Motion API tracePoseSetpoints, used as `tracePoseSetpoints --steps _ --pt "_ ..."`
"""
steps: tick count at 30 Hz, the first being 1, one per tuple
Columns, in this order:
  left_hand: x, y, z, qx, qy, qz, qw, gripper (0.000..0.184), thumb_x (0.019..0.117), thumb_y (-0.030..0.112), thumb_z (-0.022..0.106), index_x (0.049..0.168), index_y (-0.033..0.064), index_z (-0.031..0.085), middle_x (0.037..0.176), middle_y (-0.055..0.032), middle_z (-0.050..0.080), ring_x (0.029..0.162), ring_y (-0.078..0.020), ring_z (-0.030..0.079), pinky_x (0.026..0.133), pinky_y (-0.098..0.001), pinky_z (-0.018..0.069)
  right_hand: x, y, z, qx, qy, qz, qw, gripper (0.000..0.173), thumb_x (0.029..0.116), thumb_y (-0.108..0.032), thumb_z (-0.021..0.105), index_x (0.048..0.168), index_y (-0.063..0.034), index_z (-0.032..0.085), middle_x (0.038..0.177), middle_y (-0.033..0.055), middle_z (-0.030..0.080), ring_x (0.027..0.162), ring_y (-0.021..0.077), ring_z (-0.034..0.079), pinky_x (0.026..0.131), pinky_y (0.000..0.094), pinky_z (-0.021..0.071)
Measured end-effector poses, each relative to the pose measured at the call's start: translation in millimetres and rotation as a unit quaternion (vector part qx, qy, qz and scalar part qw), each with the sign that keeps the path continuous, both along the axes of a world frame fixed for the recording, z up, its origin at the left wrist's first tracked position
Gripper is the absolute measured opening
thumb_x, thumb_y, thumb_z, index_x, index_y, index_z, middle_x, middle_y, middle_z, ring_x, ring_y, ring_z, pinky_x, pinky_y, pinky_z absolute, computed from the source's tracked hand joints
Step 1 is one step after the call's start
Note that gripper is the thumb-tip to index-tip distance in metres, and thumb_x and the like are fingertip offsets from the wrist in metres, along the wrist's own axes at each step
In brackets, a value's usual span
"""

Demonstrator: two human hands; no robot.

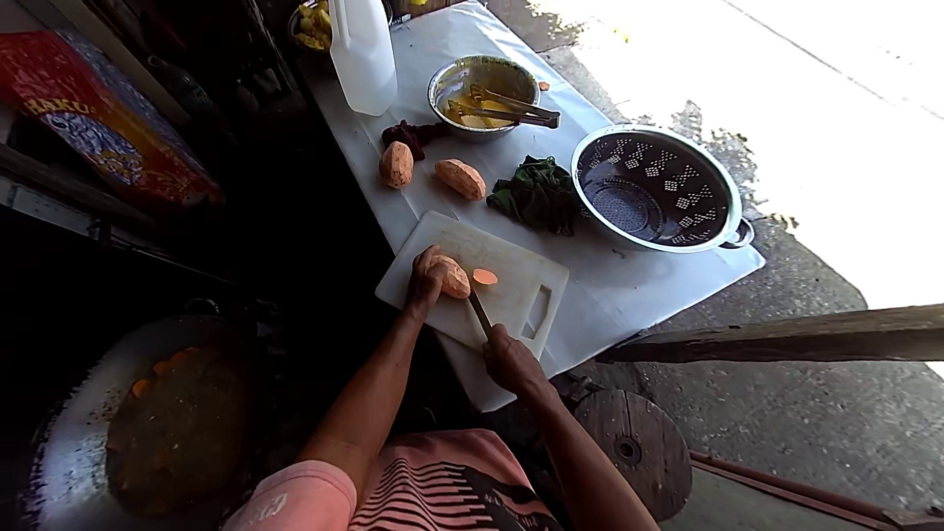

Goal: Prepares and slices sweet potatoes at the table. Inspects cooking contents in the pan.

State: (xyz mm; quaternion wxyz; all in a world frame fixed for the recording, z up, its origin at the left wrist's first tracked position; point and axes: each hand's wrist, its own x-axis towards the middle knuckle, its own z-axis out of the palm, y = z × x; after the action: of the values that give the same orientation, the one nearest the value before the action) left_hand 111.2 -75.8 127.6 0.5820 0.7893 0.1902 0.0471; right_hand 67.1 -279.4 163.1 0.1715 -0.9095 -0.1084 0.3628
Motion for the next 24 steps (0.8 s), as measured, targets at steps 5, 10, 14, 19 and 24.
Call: tracePoseSetpoints --steps 5,10,14,19,24 --pt "-9 4 27 0.004 0.043 0.034 0.998 0.048 0.0966 0.028 0.073 0.135 0.0021 0.062 0.127 -0.0211 0.067 0.115 -0.0344 0.065 0.099 -0.0548 0.0517 -6 -6 10 0.021 -0.024 -0.026 0.999 0.027 0.1083 -0.027 0.040 0.126 -0.0072 0.048 0.099 0.0152 0.066 0.095 0.0325 0.069 0.080 0.0506 0.0544" --pt "16 -14 25 0.239 0.155 0.078 0.955 0.063 0.1014 0.061 0.049 0.125 0.0045 0.065 0.118 -0.0219 0.066 0.113 -0.0387 0.064 0.092 -0.0583 0.0523 -11 -4 22 0.012 -0.063 -0.028 0.998 0.028 0.1086 -0.028 0.039 0.127 -0.0086 0.047 0.097 0.0142 0.067 0.093 0.0320 0.070 0.078 0.0492 0.0554" --pt "36 -19 11 0.286 0.155 0.119 0.938 0.054 0.1066 0.048 0.038 0.112 0.0033 0.068 0.109 -0.0189 0.069 0.107 -0.0345 0.068 0.087 -0.0551 0.0543 -11 0 24 0.007 -0.073 -0.021 0.997 0.028 0.1083 -0.028 0.038 0.127 -0.0086 0.048 0.097 0.0137 0.067 0.094 0.0319 0.071 0.078 0.0498 0.0557" --pt "36 -21 4 0.312 0.135 0.125 0.932 0.051 0.1059 0.044 0.038 0.102 0.0037 0.068 0.104 -0.0181 0.070 0.101 -0.0334 0.070 0.082 -0.0539 0.0553 -8 14 23 -0.024 -0.056 -0.006 0.998 0.030 0.1089 -0.028 0.036 0.130 -0.0093 0.046 0.101 0.0148 0.068 0.098 0.0330 0.071 0.080 0.0494 0.0562" --pt "38 -23 1 0.323 0.107 0.129 0.931 0.049 0.1045 0.042 0.042 0.099 0.0020 0.068 0.101 -0.0187 0.069 0.098 -0.0348 0.069 0.081 -0.0538 0.0552 20 32 17 -0.033 -0.032 0.015 0.999 0.030 0.1091 -0.026 0.035 0.130 -0.0082 0.046 0.104 0.0165 0.068 0.102 0.0344 0.071 0.082 0.0510 0.0558"
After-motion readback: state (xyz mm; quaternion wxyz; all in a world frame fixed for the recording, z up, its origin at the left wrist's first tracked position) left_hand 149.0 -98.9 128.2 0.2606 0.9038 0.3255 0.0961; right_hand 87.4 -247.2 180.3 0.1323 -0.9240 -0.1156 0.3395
